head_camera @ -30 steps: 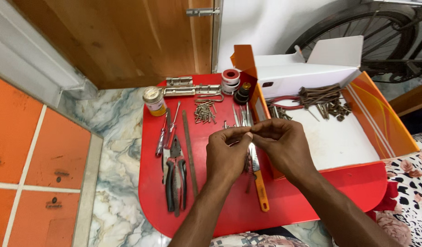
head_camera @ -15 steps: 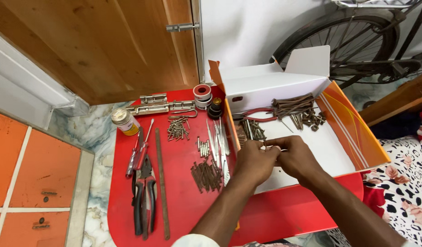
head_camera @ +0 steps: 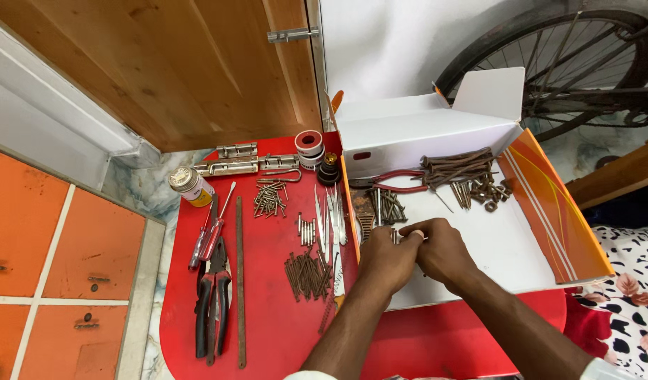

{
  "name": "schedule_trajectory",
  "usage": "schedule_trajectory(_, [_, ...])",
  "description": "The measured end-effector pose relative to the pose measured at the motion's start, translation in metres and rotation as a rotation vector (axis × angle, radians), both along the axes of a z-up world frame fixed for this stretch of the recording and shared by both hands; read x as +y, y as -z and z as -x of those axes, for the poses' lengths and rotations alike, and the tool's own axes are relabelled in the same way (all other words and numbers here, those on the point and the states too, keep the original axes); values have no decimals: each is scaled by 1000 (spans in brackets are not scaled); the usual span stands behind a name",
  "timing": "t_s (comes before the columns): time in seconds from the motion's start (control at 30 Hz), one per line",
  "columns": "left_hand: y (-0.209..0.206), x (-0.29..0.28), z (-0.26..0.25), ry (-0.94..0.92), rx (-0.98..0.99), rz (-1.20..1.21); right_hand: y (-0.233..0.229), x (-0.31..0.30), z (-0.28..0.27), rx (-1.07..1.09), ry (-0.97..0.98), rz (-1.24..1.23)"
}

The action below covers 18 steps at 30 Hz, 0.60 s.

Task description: The person sorts small metal fasteners by hand on a red work surface, picking up individual items and placing them into a white box. The person repeatedly handles nails and screws, arranging them into small piles and transferring them into the box.

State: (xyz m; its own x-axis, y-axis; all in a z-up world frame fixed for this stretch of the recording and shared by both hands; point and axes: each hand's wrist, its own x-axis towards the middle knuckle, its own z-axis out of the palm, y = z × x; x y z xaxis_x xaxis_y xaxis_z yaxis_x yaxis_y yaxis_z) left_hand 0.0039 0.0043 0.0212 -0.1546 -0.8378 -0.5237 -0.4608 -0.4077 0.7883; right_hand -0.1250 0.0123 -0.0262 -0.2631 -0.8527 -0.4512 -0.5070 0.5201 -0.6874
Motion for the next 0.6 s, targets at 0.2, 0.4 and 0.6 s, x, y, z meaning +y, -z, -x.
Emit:
schedule_trajectory(0.2, [-24, -4, -14, -70, 201, 111, -37, 2, -13, -131, -5, 221])
schedule_trajectory(0.4, [-47, -1, -54, -268, 221, 249, -80, -9, -68, -218, -67, 365])
schedule_trajectory(0.6, [-32, 0, -123, -443, 197, 252, -74, -11, -130, -206, -213, 470])
